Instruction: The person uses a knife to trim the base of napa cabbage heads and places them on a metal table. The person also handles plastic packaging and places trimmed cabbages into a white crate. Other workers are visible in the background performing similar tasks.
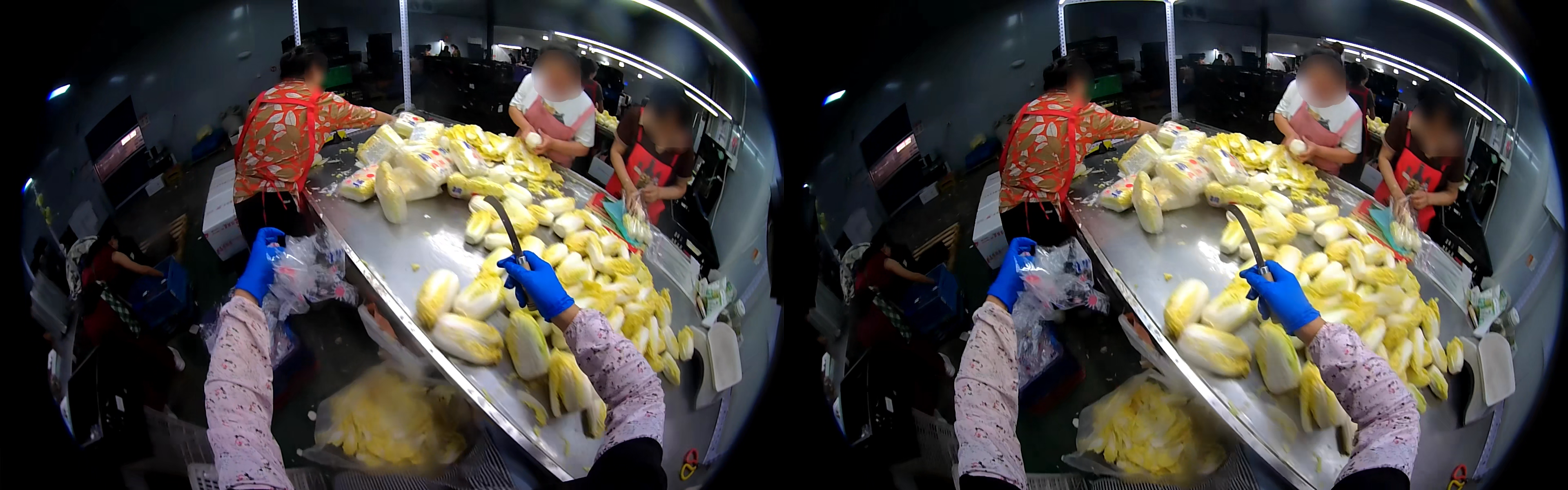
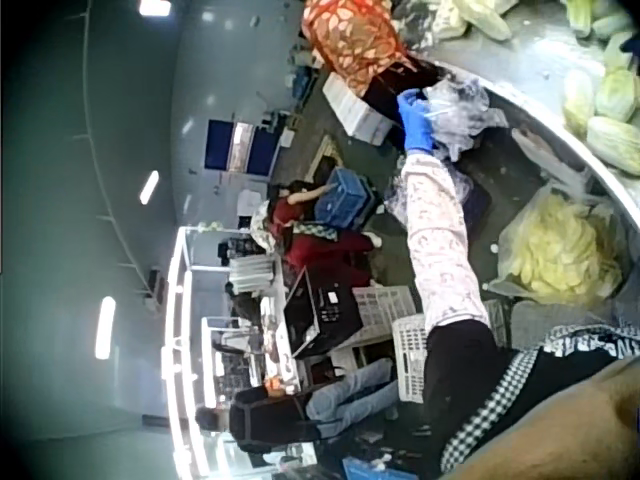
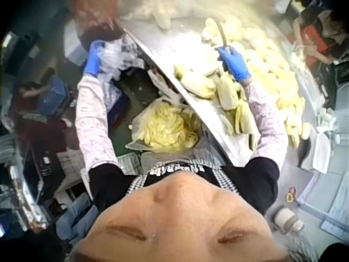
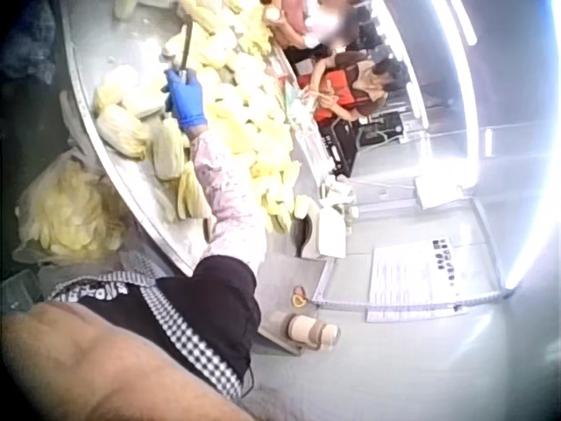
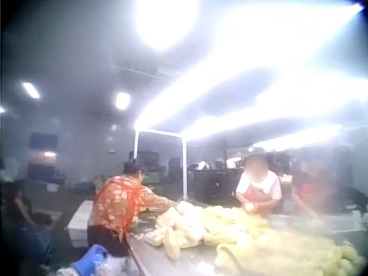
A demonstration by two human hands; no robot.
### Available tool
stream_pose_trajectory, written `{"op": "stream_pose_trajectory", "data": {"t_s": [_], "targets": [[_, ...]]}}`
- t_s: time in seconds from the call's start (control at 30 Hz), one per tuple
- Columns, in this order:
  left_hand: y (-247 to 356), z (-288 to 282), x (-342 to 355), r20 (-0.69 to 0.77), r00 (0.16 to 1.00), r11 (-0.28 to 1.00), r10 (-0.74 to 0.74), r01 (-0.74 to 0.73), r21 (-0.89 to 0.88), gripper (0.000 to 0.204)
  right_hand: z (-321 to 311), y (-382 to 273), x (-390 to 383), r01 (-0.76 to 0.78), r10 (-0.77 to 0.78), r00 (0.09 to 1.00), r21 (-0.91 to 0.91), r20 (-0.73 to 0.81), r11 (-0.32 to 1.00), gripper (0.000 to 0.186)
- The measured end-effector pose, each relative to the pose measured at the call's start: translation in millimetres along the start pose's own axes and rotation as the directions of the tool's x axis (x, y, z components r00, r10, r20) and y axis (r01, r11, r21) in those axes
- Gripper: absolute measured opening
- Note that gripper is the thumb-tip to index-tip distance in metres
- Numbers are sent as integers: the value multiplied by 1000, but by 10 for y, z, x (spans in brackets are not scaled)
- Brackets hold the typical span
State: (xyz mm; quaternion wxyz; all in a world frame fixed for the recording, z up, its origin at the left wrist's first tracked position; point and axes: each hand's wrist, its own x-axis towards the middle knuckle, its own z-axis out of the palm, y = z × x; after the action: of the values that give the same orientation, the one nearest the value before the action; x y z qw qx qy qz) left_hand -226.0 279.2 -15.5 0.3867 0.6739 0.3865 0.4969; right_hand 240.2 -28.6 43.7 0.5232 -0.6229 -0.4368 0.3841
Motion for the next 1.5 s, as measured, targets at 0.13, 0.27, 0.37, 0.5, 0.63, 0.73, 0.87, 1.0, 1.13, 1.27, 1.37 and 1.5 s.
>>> {"op": "stream_pose_trajectory", "data": {"t_s": [0.13, 0.27, 0.37, 0.5, 0.63, 0.73, 0.87, 1.0, 1.13, 1.27, 1.37, 1.5], "targets": [[-319, 298, 300, -58, 892, 715, 449, -319, 622, 48, 550, -2, 1183, 7, -8, 1000, -133, -11, 991, 34], [-266, 576, 365, 74, 990, 984, 120, -129, 124, 32, 1423, 16, 2425, 332, -425, 905, -606, -11, 723, 67], [-261, 738, 425, 184, 983, 990, 16, -41, 132, 28, 2009, 19, 3205, 276, -460, 882, -677, -104, 682, 84], [-125, 732, 565, 325, 944, 968, -61, -24, 250, 20, 1980, 395, 4031, 69, -213, 964, -626, -159, 777, 70], [-281, 644, 609, 420, 789, 869, -449, 495, -1, 18, 1600, 377, 3802, -35, 33, 990, -13, -136, 999, 36], [-437, 1170, 573, 626, 407, 377, -666, 907, -189, 37, 1231, 426, 3223, -324, 341, 934, 153, -106, 934, 34], [351, 2091, 188, 917, 315, -40, -243, 942, -334, 66, 1180, 379, 2273, -436, 487, 865, 299, -120, 849, 34], [1085, 2273, -8, 875, 323, 63, -360, 944, -323, 58, 1096, 212, 1577, -175, 256, 906, 253, -336, 951, 35], [807, 2397, 250, 526, 784, 755, -329, 553, -352, 55, 956, 62, 1192, -138, 239, 906, 289, -350, 947, 34], [931, 2022, 675, 386, 743, 721, 547, -652, 235, 65, 553, -12, 1100, 99, 175, 908, 599, -382, 794, 39], [1099, 1843, 771, 736, 351, 298, 579, -931, 210, 62, 399, -270, 1106, -23, 270, 932, 702, -243, 712, 44], [945, 2256, 695, 845, -80, 8, 528, -995, -99, 67, 718, 65, 966, -211, 203, 972, -63, -118, 975, 48]]}}
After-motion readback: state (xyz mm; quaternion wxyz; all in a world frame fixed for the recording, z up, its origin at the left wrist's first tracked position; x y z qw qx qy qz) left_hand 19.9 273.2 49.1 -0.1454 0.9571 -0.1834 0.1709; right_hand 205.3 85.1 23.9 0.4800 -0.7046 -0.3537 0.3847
